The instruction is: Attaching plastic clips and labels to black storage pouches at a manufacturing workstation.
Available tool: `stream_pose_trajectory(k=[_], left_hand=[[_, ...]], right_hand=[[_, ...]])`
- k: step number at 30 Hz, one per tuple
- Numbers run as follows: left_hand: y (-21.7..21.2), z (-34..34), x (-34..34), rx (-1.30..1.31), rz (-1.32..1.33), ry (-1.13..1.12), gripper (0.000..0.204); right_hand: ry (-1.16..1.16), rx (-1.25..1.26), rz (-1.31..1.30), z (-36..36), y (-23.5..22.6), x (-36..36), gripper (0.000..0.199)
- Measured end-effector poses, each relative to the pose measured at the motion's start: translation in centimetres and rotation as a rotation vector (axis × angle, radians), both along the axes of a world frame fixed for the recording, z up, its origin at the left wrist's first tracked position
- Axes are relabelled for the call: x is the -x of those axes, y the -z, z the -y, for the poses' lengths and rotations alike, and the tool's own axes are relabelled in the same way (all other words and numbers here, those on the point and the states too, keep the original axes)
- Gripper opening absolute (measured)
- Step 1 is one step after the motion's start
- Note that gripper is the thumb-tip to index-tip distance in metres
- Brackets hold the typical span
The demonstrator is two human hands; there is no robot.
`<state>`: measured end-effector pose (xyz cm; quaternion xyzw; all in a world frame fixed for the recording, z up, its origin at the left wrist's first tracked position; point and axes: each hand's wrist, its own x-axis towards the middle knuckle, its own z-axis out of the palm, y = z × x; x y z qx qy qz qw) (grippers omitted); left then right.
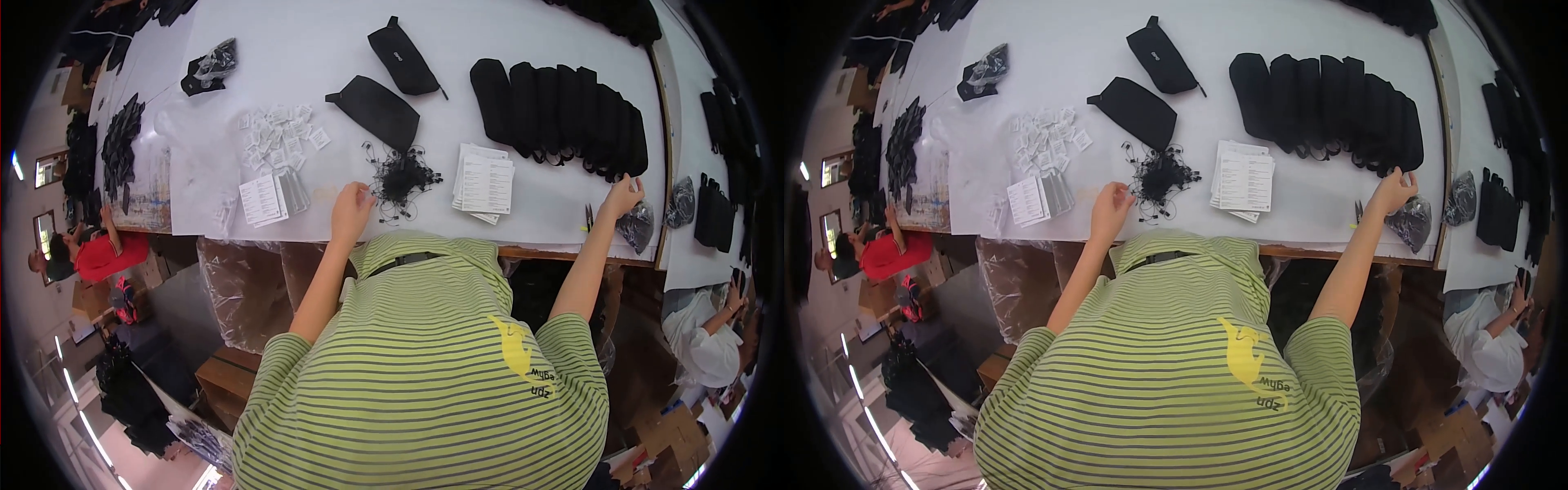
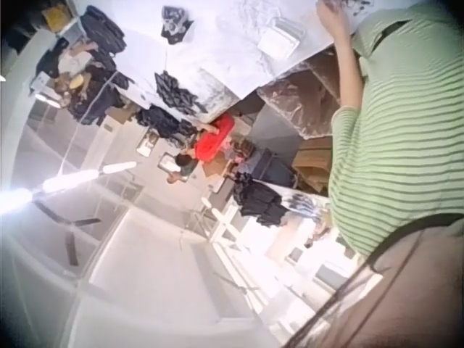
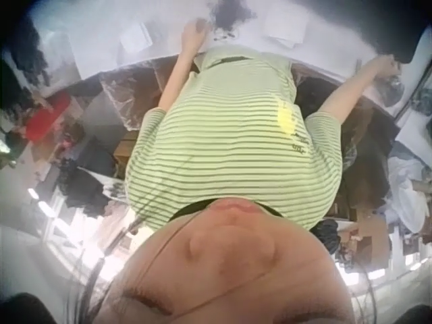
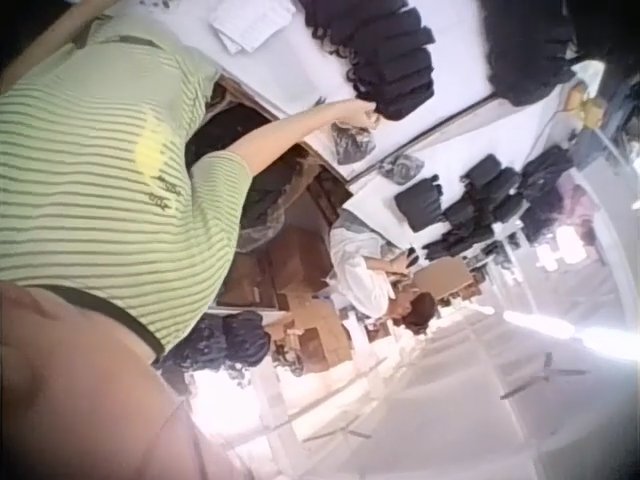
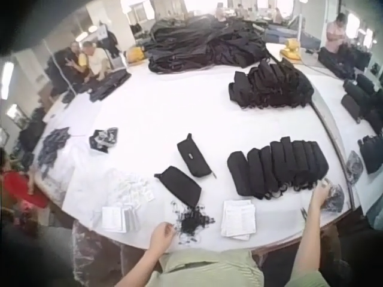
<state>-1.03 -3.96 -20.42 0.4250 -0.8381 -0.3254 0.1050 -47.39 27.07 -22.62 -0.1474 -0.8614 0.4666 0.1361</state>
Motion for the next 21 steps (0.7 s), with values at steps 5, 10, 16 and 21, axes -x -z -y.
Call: stream_pose_trajectory(k=[5, 10, 16, 21], left_hand=[[1.2, -0.1, -0.6, 0.092, -0.039, -0.025, 0.015], [1.1, 0.6, -1.1, -0.146, -0.184, -0.132, 0.014], [-6.8, -0.3, 0.7, -0.103, -0.412, -0.023, 0.012], [-12.1, -1.4, 1.7, -0.086, -0.504, 0.075, 0.01]], right_hand=[[-0.335, 0.282, -0.13, 6.5, -5.3, -12.0, 0.033], [-0.801, 0.552, 0.116, 11.9, -8.5, -22.4, 0.017], [-1.446, 0.352, 0.21, 16.6, -12.6, -28.8, 0.021], [-1.654, 0.312, 0.274, 20.0, -13.9, -30.5, 0.021]])
